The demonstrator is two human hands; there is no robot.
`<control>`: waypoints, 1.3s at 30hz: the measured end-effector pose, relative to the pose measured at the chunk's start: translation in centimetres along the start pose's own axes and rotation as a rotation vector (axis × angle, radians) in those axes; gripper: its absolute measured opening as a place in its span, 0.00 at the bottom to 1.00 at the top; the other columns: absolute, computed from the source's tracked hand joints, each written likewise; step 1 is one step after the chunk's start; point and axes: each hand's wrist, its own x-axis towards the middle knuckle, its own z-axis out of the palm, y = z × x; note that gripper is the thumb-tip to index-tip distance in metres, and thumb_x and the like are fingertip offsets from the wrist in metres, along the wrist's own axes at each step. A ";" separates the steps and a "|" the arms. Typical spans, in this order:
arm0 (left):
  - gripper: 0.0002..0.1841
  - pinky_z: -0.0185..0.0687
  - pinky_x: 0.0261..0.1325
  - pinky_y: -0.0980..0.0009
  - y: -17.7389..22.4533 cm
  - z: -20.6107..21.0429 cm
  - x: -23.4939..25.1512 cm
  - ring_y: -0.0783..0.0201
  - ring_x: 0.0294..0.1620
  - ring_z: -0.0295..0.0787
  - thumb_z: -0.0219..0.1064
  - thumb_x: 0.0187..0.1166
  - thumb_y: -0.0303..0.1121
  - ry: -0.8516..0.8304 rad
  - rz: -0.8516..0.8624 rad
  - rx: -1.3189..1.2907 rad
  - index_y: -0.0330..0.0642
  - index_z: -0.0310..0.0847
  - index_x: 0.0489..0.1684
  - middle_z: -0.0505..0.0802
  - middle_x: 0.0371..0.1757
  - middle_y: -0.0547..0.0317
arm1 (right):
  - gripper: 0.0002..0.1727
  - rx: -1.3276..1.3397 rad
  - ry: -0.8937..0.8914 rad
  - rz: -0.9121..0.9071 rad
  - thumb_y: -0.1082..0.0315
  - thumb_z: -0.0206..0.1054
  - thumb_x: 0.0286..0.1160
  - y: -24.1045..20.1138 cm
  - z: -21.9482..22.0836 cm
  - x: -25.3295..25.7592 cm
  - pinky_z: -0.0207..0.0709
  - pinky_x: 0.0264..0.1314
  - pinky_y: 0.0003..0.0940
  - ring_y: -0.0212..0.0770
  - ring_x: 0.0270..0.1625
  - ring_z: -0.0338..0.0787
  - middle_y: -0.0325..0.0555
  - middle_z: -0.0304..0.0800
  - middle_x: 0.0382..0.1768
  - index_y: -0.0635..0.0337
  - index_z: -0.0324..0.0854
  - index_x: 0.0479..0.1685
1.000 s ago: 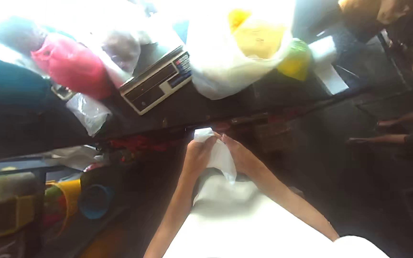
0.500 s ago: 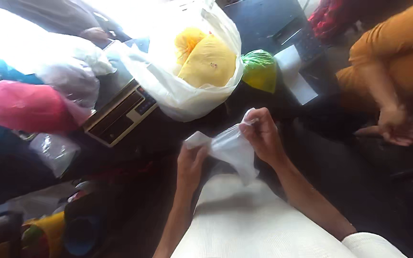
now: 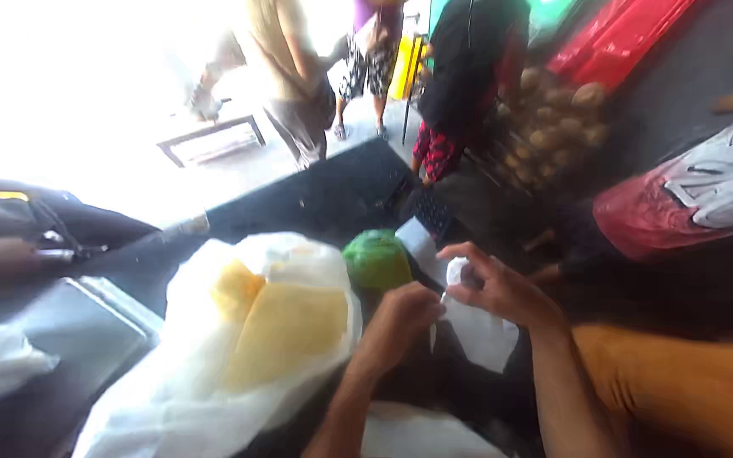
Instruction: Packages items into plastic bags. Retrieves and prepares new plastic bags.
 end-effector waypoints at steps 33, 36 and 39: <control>0.09 0.79 0.28 0.73 -5.2 15.4 1.3 0.72 0.22 0.78 0.61 0.86 0.36 1.010 -0.316 -0.271 0.48 0.74 0.33 0.81 0.24 0.64 | 0.35 0.065 0.004 -0.014 0.51 0.75 0.73 17.5 -3.2 -7.6 0.80 0.72 0.48 0.49 0.76 0.79 0.60 0.76 0.74 0.67 0.73 0.72; 0.07 0.81 0.31 0.74 -2.7 14.4 1.2 0.71 0.25 0.81 0.70 0.80 0.32 0.596 -0.392 0.054 0.42 0.77 0.42 0.85 0.27 0.63 | 0.39 0.057 -0.279 -0.207 0.55 0.76 0.72 14.1 -0.3 -4.1 0.73 0.76 0.59 0.50 0.72 0.82 0.52 0.85 0.66 0.60 0.68 0.82; 0.12 0.86 0.37 0.50 -3.3 12.7 -3.0 0.54 0.33 0.88 0.72 0.77 0.34 0.534 -0.735 0.534 0.41 0.80 0.52 0.89 0.33 0.53 | 0.13 0.031 -0.455 -0.111 0.75 0.67 0.77 15.6 1.5 -1.2 0.88 0.45 0.52 0.44 0.39 0.93 0.47 0.94 0.38 0.57 0.86 0.57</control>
